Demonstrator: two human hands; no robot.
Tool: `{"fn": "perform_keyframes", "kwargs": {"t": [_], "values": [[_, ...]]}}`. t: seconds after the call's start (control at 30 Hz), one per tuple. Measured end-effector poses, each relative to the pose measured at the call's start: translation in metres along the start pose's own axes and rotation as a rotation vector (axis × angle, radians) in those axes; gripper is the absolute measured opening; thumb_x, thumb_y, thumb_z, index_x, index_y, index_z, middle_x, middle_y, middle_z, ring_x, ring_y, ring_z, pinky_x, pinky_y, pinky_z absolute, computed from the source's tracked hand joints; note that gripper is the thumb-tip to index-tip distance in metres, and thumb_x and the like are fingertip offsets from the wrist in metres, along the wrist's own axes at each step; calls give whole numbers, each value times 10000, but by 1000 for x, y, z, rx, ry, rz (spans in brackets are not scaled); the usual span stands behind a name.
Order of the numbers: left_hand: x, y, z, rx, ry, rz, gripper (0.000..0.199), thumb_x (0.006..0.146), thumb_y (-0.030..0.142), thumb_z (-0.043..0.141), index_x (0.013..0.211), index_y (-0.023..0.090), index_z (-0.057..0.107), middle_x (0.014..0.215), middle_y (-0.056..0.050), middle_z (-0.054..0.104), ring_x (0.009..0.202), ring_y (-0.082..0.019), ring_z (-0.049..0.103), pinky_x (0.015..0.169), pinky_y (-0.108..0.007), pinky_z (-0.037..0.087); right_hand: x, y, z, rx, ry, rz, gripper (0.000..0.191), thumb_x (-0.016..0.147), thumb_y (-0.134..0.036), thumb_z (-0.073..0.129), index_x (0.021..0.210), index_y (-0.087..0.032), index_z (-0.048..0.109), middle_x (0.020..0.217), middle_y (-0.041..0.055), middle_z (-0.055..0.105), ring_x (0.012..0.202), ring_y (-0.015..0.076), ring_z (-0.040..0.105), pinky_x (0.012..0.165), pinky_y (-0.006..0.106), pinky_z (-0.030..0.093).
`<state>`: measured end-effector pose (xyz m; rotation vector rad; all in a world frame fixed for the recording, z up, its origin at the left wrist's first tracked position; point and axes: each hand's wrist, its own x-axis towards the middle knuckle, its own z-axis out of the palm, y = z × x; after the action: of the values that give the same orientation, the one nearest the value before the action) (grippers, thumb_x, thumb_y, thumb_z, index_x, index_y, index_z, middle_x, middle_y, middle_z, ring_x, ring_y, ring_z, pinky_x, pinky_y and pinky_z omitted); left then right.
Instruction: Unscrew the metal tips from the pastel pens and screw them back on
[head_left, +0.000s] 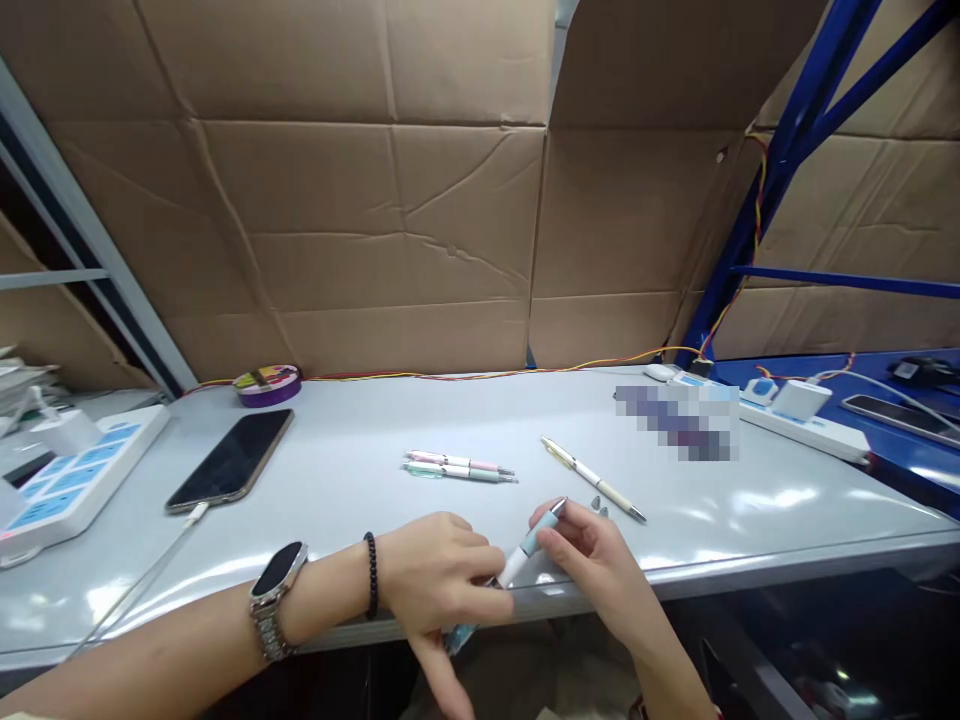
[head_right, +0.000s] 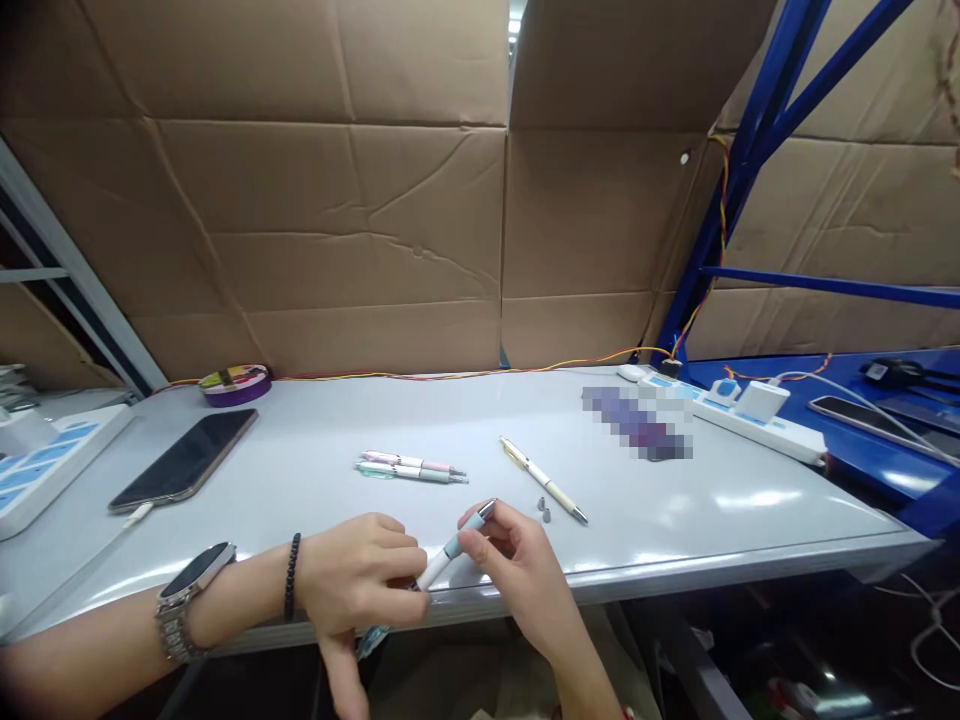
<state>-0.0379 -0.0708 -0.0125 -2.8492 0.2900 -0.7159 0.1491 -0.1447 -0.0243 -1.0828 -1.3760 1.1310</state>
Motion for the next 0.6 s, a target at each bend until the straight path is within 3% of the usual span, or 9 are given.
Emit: {"fn": "perform_keyframes", "kwargs": {"t": [0.13, 0.27, 0.37, 0.47, 0.6], "values": [[0, 0, -1, -28, -45, -5, 662, 607, 849, 418, 605, 187, 443, 562, 35, 341, 419, -90, 239, 383, -249, 178, 0, -3, 1, 18, 27, -10, 212, 841, -391, 550, 819, -180, 555, 678, -14, 523, 632, 123, 489, 574, 228, 368], [-2, 5, 4, 10, 76, -16, 615, 683, 793, 403, 564, 189, 414, 534, 30, 324, 409, -98, 230, 378, -256, 164, 0, -6, 1, 13, 14, -21, 203, 837, -376, 560, 801, -176, 560, 683, -8, 547, 640, 127, 499, 585, 233, 376], [-5, 7, 5, 30, 134, 8, 469, 740, 618, 479, 556, 196, 387, 523, 34, 315, 400, -101, 210, 379, -265, 158, -1, -9, 1, 2, -32, -10, 208, 838, -372, 559, 781, -172, 557, 685, -5, 565, 661, 134, 513, 608, 238, 382], [-7, 4, 3, 32, 67, -15, 347, 701, 488, 545, 588, 202, 385, 544, 35, 343, 404, -100, 235, 388, -267, 170, -2, -9, 0, -2, -34, 16, 201, 842, -369, 553, 797, -173, 556, 706, 7, 596, 700, 154, 543, 632, 250, 393], [-6, 1, 1, -15, -93, -89, 453, 580, 608, 610, 650, 207, 410, 598, 31, 397, 440, -100, 309, 391, -258, 203, -1, -6, -1, 19, 15, 18, 197, 855, -378, 534, 827, -183, 543, 711, -2, 591, 712, 154, 559, 643, 244, 396]]}}
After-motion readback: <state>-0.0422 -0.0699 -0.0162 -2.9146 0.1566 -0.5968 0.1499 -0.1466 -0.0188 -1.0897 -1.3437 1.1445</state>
